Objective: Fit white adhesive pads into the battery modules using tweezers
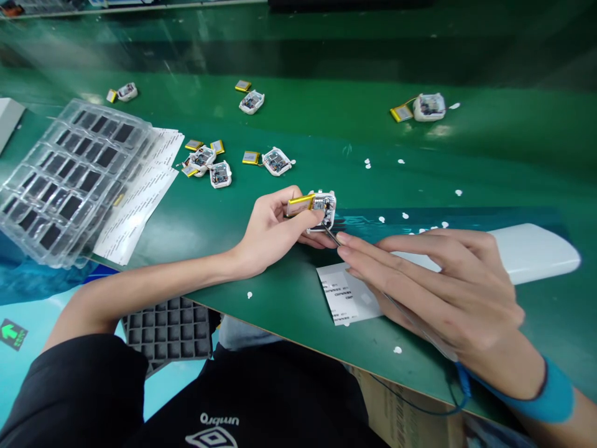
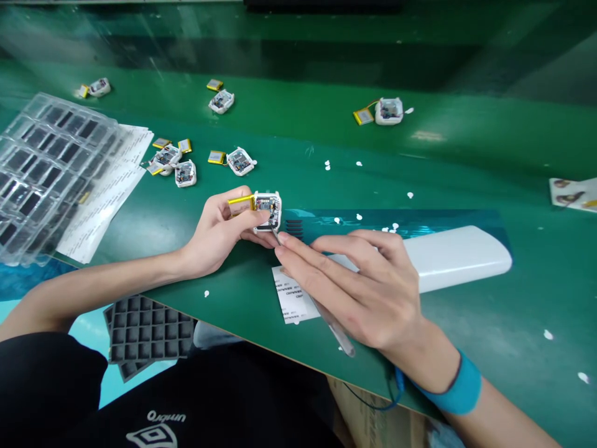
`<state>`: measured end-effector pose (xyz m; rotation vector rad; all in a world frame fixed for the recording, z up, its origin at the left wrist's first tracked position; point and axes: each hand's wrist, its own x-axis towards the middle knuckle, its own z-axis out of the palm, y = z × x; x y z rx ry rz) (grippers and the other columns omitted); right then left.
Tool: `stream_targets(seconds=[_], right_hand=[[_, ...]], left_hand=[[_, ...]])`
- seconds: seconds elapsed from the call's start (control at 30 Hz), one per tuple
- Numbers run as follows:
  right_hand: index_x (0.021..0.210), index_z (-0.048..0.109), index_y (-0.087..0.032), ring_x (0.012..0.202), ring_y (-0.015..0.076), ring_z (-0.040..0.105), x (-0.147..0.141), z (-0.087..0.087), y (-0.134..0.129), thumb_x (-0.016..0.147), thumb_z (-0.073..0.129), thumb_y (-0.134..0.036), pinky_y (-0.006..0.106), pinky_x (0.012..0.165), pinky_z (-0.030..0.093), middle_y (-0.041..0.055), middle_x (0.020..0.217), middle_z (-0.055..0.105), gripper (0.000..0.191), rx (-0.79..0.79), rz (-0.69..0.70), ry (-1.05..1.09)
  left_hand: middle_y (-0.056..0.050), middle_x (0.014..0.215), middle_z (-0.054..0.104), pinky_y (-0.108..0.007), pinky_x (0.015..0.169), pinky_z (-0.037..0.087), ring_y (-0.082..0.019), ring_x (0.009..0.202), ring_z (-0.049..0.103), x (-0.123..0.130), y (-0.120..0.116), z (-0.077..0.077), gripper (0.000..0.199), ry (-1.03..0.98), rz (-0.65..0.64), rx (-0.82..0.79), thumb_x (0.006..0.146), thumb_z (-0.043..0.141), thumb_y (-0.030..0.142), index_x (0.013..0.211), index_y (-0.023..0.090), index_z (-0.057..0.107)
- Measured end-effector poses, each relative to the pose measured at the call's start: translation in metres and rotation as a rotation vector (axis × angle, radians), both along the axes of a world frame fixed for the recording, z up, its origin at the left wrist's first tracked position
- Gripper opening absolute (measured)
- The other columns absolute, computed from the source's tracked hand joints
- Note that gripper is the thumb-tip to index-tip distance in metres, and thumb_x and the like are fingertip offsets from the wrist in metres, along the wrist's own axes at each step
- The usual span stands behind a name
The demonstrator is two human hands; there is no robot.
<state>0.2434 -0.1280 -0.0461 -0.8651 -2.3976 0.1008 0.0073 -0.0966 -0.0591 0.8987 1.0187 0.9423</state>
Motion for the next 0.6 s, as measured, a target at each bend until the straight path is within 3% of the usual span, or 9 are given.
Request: stream_targets(seconds=[0.13, 0.3, 0.4, 0.6], right_hand=[[0.173, 0.039, -0.031, 0.100, 0.0287, 0.080, -0.003, 0.000, 0.001, 0.098, 0.077, -0.003, 0.048, 0.080, 0.058, 0.0013, 0.126, 0.082, 0.088, 0.143, 0.070, -0.047], [0.173, 0.037, -0.038, 0.100, 0.0287, 0.080, -0.006, 0.002, 0.002, 0.100, 0.074, -0.003, 0.048, 0.080, 0.058, -0.0010, 0.127, 0.081, 0.089, 0.102, 0.052, -0.034], [0.173, 0.037, -0.036, 0.099, 0.0282, 0.080, -0.008, 0.000, 0.004, 0.099, 0.074, -0.002, 0.047, 0.079, 0.058, -0.0004, 0.126, 0.082, 0.090, 0.118, 0.055, -0.023], [0.170, 0.042, -0.028, 0.098, 0.0262, 0.078, -0.013, -0.007, 0.007, 0.101, 0.074, -0.004, 0.042, 0.077, 0.058, 0.0045, 0.132, 0.080, 0.080, 0.140, 0.061, 0.001]], left_hand=[[0.006, 0.068, 0.069, -0.025, 0.065, 0.067, -0.017, 0.066, 0.082, 0.000, 0.000, -0.001, 0.033, -0.028, -0.010, 0.010, 0.087, 0.077, 0.025, 0.079, 0.021, 0.046], [0.005, 0.068, 0.071, -0.023, 0.063, 0.067, -0.015, 0.062, 0.080, -0.001, -0.001, -0.002, 0.029, -0.056, -0.017, 0.040, 0.091, 0.072, 0.020, 0.078, 0.020, 0.047], [0.005, 0.069, 0.072, -0.022, 0.064, 0.067, -0.014, 0.063, 0.080, 0.001, -0.002, -0.004, 0.028, -0.017, -0.013, 0.069, 0.095, 0.073, 0.021, 0.080, 0.020, 0.049], [0.007, 0.074, 0.072, -0.017, 0.062, 0.066, -0.011, 0.064, 0.080, 0.006, 0.001, -0.007, 0.020, -0.010, 0.073, 0.064, 0.097, 0.069, 0.011, 0.107, 0.020, 0.055]])
